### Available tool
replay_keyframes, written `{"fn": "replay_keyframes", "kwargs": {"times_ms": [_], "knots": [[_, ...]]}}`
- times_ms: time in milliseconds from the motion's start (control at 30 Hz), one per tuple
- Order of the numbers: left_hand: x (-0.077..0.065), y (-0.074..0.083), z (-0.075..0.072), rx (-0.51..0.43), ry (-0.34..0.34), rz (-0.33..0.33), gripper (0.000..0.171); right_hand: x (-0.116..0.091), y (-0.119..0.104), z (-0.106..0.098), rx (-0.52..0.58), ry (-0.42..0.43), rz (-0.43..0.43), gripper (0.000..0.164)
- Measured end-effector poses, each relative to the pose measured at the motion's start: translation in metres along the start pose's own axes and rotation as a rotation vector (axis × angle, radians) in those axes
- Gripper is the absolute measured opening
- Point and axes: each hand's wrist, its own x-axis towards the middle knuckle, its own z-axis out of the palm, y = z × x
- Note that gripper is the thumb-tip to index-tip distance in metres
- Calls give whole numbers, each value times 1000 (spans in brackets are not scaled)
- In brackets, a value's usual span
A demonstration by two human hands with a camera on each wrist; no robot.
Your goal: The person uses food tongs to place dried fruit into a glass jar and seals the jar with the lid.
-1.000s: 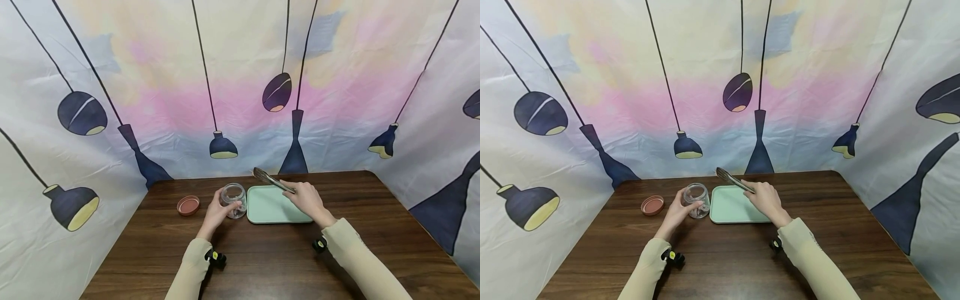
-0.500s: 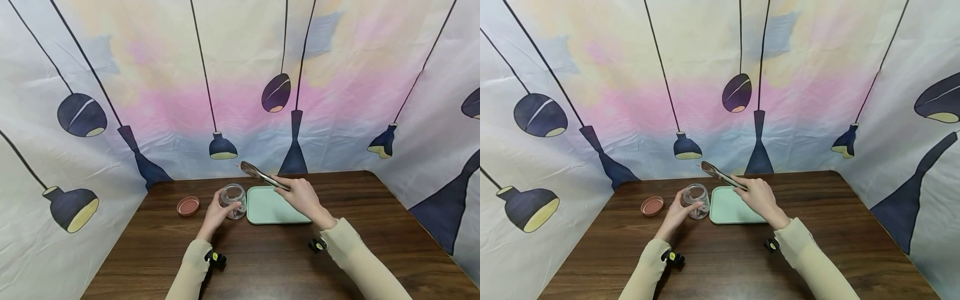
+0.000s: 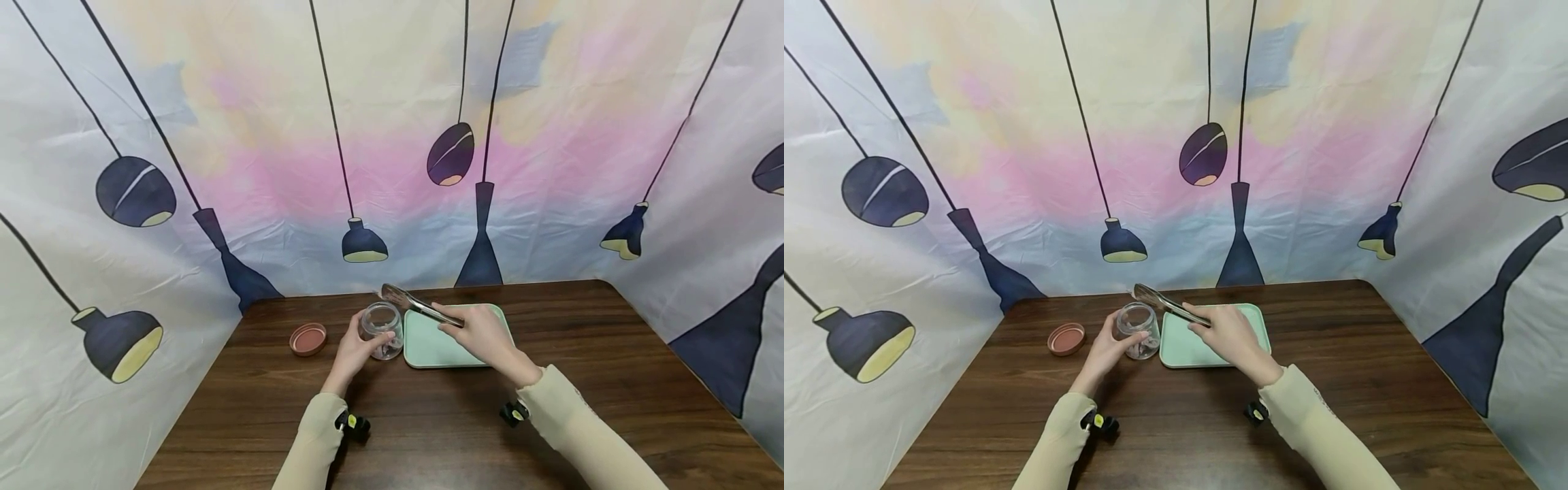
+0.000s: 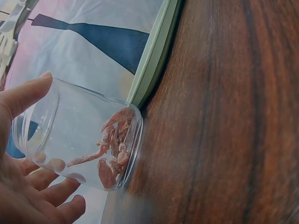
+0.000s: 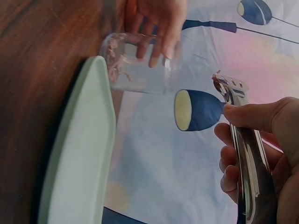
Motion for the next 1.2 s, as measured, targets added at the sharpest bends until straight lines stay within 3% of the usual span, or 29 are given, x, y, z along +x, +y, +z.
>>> {"fn": "replay_keyframes", "kwargs": {"times_ms": [533, 1200], "knots": [[-3, -1, 0, 5, -4, -8, 93, -5, 6, 24, -18, -66, 41, 41], [-1, 1, 0, -3, -5, 1, 94, 2, 3, 29, -66, -81, 35, 44]]}}
